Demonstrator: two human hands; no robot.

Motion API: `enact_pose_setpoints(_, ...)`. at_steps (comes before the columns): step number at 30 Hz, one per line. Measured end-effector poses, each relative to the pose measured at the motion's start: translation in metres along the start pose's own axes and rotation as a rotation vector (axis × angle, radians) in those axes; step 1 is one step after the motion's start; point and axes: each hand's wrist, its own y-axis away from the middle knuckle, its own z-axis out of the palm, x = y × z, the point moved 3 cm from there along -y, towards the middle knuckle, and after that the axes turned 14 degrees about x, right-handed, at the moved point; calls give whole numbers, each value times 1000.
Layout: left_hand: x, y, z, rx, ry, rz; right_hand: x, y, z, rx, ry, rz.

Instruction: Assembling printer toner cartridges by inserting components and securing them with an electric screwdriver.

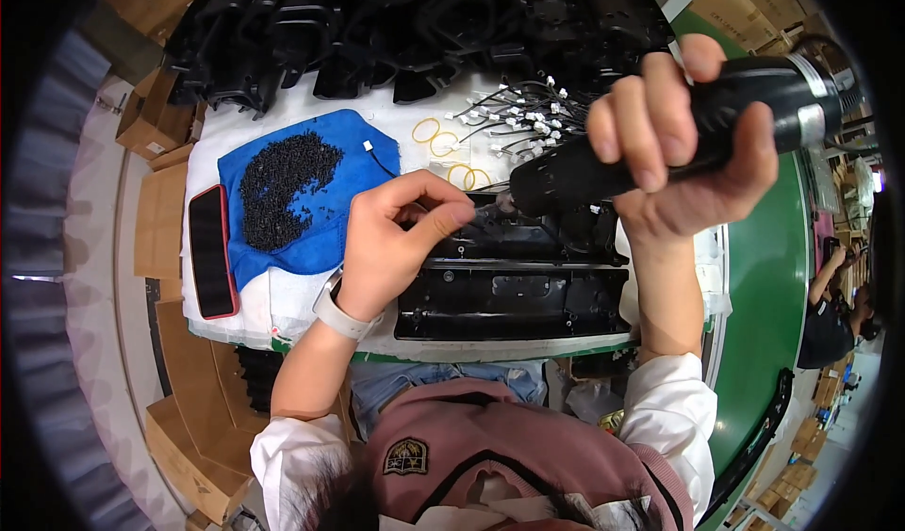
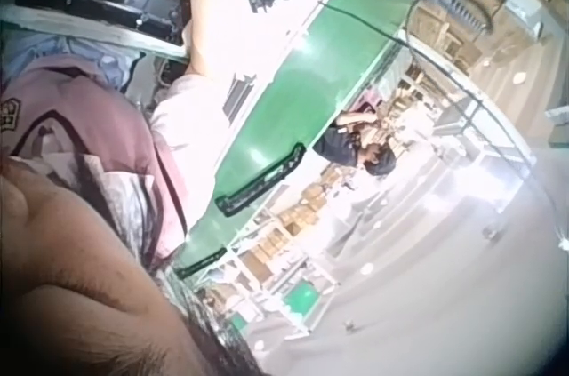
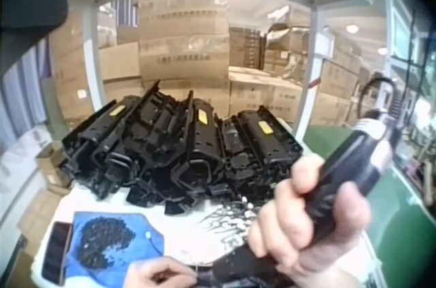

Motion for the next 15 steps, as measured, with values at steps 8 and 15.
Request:
enact_pose_setpoints(8,0,2,1,-43,1,-9,1,4,-1,-10,-14,12)
enact_pose_setpoints(15,-1,3,0,-86,-7,-60,2,6,3,56,7,22)
